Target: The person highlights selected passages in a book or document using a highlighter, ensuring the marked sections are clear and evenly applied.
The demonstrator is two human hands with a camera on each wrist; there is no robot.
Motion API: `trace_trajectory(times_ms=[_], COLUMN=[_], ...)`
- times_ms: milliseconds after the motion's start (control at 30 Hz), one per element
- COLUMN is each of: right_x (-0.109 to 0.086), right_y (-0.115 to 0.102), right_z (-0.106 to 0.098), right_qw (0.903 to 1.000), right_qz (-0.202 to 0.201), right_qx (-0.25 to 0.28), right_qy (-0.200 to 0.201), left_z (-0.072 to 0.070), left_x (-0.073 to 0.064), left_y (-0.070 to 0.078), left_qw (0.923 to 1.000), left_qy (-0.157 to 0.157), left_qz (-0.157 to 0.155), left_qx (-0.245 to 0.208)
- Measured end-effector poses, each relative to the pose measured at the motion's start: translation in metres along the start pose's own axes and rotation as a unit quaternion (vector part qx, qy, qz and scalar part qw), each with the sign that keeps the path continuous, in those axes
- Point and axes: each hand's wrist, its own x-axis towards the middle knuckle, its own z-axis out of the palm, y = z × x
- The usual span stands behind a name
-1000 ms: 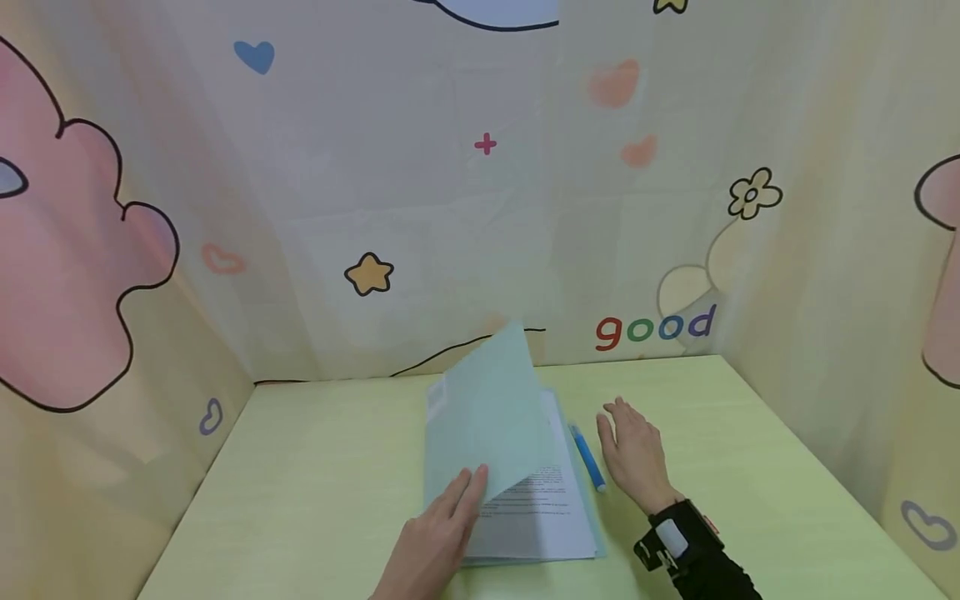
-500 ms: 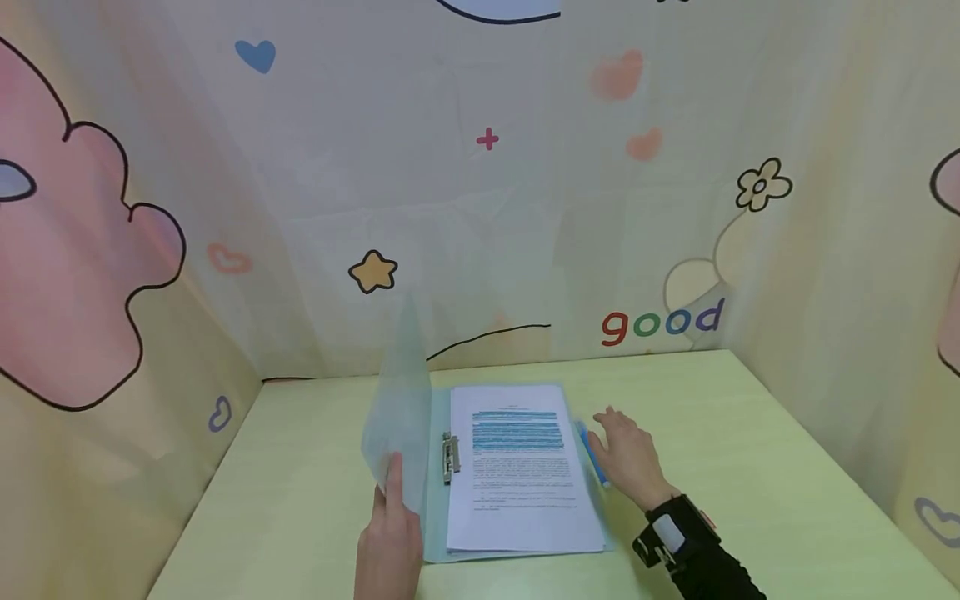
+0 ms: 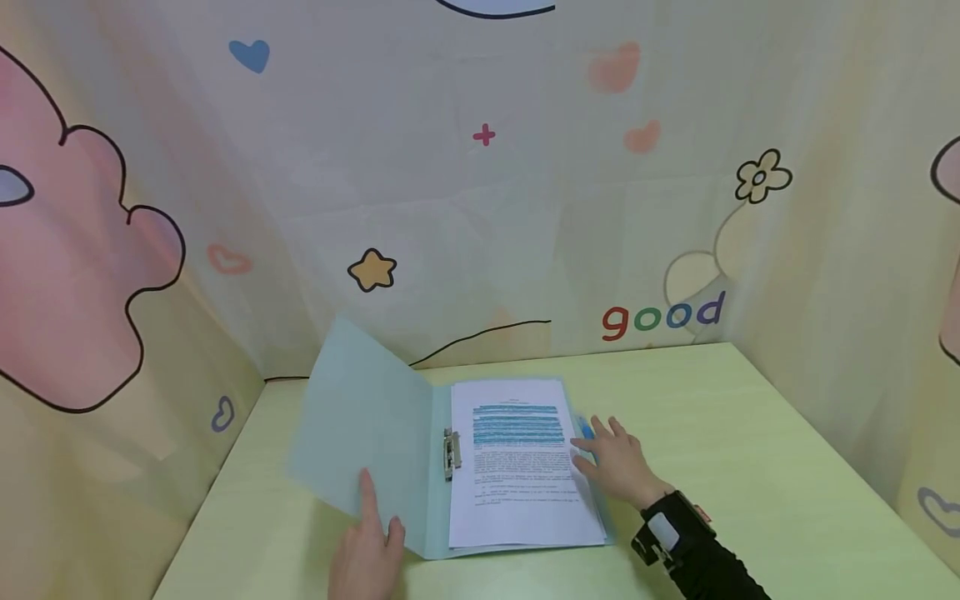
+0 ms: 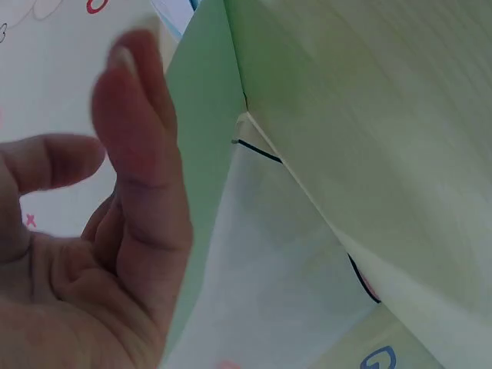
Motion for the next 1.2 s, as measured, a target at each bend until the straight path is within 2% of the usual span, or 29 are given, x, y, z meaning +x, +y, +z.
trace_trajectory(times_ms=[67,167,300,433,600,900,1133,1200], right_x=[-0.001,-0.001,-0.002,-0.003,-0.003,-0.003,-0.003,-0.002], right_y=[-0.002,-0.005,-0.006,-0.006,-0.005,-0.008,-0.007,-0.006], right_z=[0.0,0.0,0.002,0.003,0.003,-0.004,-0.002,-0.001], right_qw=[1.0,0.9998,0.999,0.9981,0.9976,0.9975,0.9973,0.9976], right_qz=[-0.001,0.007,0.024,0.033,0.034,0.033,0.036,0.033], right_qx=[0.003,0.005,0.002,0.005,0.013,0.023,0.016,0.016], right_qy=[-0.007,-0.018,-0.038,-0.052,-0.059,-0.057,-0.061,-0.06], left_z=[-0.001,0.0,0.003,0.006,0.009,0.012,0.008,0.005], left_x=[0.0,0.0,0.003,0.007,0.009,0.009,0.011,0.014], left_y=[-0.003,-0.006,-0.009,-0.013,-0.02,-0.027,-0.027,-0.026], left_qw=[0.9996,0.997,0.9891,0.9825,0.9809,0.977,0.9788,0.9812], left_qy=[-0.02,-0.049,-0.083,-0.097,-0.102,-0.13,-0.129,-0.12], left_qz=[-0.001,-0.019,-0.052,-0.066,-0.064,-0.054,-0.049,-0.045], left_qx=[0.022,0.056,0.11,0.145,0.153,0.16,0.151,0.144])
